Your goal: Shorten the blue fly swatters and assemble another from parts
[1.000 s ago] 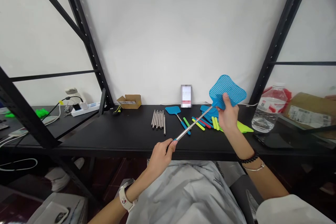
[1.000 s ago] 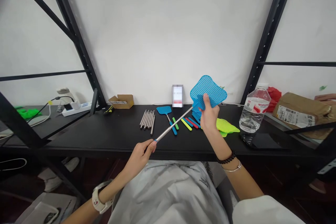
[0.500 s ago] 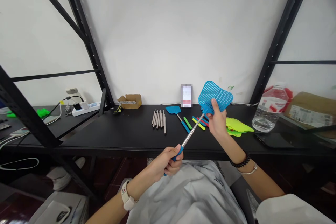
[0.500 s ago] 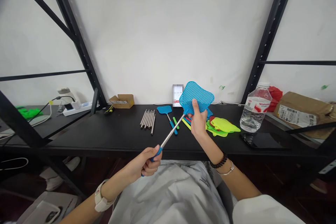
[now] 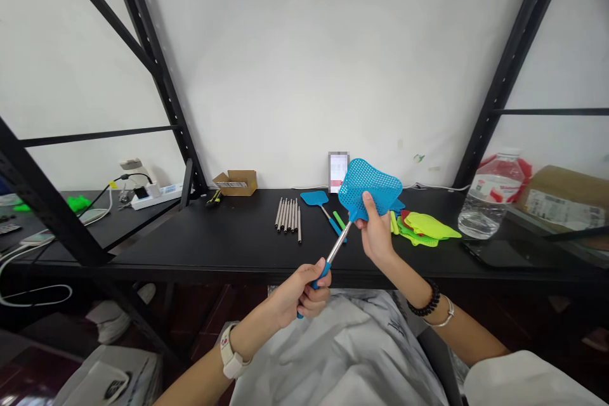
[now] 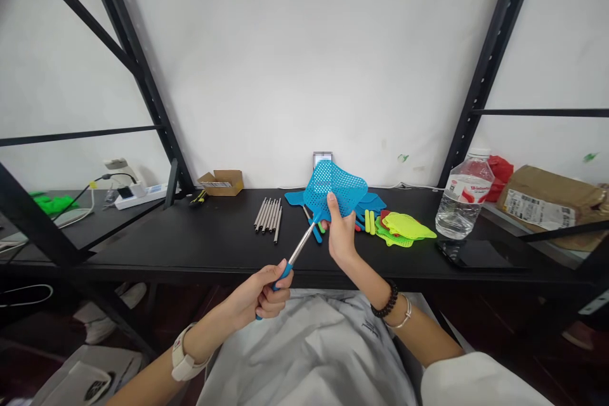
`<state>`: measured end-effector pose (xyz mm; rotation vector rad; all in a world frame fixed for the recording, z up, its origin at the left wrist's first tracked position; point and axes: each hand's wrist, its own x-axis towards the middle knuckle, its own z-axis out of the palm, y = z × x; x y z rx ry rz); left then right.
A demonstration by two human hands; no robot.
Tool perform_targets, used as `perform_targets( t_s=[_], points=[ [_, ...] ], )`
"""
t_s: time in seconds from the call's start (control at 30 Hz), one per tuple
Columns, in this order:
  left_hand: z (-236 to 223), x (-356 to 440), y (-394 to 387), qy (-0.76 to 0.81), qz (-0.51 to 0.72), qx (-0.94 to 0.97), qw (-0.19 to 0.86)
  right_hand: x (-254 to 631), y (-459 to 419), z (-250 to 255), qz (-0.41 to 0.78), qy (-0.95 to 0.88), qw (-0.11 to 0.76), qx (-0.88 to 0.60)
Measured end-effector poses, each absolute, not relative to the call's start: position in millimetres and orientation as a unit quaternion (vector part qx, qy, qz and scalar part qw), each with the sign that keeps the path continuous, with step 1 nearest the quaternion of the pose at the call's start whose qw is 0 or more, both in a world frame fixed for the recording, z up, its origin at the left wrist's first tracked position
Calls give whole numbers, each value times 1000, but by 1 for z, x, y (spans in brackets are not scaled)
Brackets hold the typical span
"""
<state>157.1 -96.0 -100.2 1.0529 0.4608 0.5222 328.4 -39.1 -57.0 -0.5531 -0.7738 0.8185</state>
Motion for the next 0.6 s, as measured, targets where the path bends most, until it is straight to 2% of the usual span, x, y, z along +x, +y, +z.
perform_targets(
  t_s=[0.47, 0.6],
  points=[
    [-98, 159, -97, 222, 260, 483, 806, 326, -41, -58, 387, -412, 790, -239],
    [-106, 162, -89, 205, 279, 470, 812, 328, -37, -63, 431, -490, 707, -271]
  ],
)
